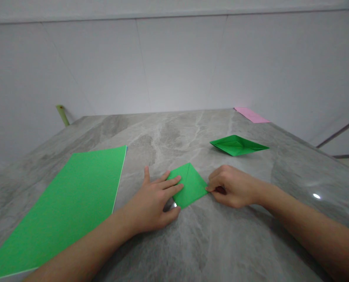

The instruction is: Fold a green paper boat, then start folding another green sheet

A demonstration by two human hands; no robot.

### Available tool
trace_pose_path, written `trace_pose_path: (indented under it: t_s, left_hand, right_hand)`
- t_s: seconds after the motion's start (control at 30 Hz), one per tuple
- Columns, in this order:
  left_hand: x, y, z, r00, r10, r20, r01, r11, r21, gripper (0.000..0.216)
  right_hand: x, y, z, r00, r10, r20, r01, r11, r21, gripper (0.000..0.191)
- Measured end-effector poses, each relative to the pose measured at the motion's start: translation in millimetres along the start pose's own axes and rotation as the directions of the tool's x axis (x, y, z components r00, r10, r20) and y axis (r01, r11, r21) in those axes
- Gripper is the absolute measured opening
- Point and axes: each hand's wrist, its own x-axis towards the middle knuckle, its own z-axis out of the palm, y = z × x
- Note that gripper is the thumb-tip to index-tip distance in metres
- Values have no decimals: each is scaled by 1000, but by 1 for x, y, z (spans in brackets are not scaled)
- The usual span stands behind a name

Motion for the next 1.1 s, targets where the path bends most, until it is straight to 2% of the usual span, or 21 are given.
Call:
trace_pose_path:
  t_s: [0.33, 0.5, 0.73, 1.1]
  left_hand:
    - [7, -2, -9, 986, 160, 40, -164, 973, 164, 54]
    - [7, -7, -9, 984, 175, 20, -176, 972, 158, 54]
    - [8, -12, -8, 981, 193, -12, -190, 973, 129, 54]
    - [4, -19, -7, 985, 171, 11, -171, 980, 102, 55]
  right_hand:
    - [1, -7, -1, 1000, 19, -14, -19, 1000, -23, 17]
    - [1, -7, 1, 999, 44, -28, -44, 999, -13, 15]
    - [-1, -4, 0, 1000, 11, -28, -11, 1000, 1, 14]
    - [2, -14, -8, 996, 89, 31, -87, 995, -58, 13]
